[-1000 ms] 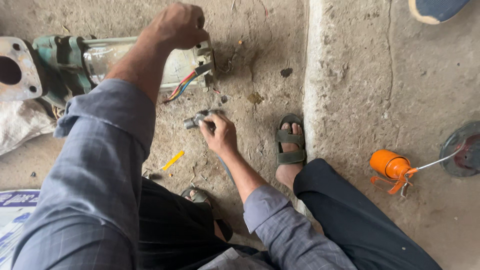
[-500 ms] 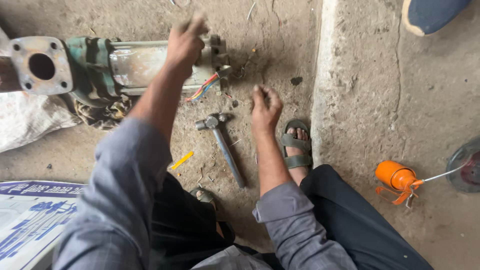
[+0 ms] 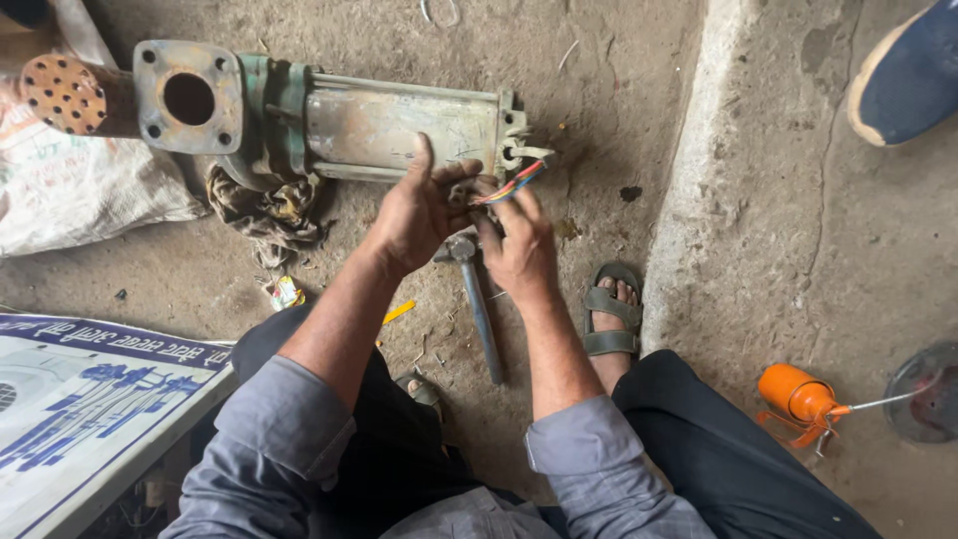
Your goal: The person sits on the ground repairing a water pump motor assembly. They hammer the end cap of the pump body, handle its electrical wires, reposition the pump, and use a wrench to work on bolts at the pump's end flange.
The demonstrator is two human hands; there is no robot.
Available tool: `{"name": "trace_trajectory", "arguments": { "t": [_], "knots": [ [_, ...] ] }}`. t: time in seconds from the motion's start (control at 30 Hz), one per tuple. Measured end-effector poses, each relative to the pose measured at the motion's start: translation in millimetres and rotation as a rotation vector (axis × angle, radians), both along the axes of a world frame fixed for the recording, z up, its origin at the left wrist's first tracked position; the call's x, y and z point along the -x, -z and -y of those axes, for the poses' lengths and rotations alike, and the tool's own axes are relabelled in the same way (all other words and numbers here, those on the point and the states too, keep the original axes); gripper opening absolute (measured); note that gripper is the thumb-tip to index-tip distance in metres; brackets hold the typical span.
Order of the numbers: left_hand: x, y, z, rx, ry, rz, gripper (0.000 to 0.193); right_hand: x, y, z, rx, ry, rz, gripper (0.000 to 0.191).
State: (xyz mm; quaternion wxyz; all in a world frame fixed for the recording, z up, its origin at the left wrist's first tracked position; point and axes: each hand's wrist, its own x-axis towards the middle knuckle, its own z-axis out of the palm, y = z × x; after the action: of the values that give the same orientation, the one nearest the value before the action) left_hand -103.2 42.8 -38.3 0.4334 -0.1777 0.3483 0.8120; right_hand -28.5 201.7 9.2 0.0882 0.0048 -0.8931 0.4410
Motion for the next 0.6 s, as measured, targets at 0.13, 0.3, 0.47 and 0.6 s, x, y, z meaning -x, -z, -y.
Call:
{"name": "trace_trajectory", "arguments": {
  "t": [0.13, 0.3, 0.47, 0.6],
  "knots": [
    [-5, 9, -1, 0.119, 0.010, 0.027, 0.083, -10, 28, -1, -0.063, -0.033, -0.084, 0.032],
    [-10, 9, -3, 0.297, -0.033, -0.062, 0.044, -30, 86, -28, 0.795, 0.500, 0.243, 0.018],
    [-9, -3, 5, 0.278, -0.067, -0.164, 0.030, -14, 137, -52, 1.191, 0.593, 0.569, 0.020],
    [-10, -15, 11, 0.327, -0.050, -0.194, 0.028, 6, 142, -55, 1.081, 0.561, 0.638, 0.018]
  ]
}}
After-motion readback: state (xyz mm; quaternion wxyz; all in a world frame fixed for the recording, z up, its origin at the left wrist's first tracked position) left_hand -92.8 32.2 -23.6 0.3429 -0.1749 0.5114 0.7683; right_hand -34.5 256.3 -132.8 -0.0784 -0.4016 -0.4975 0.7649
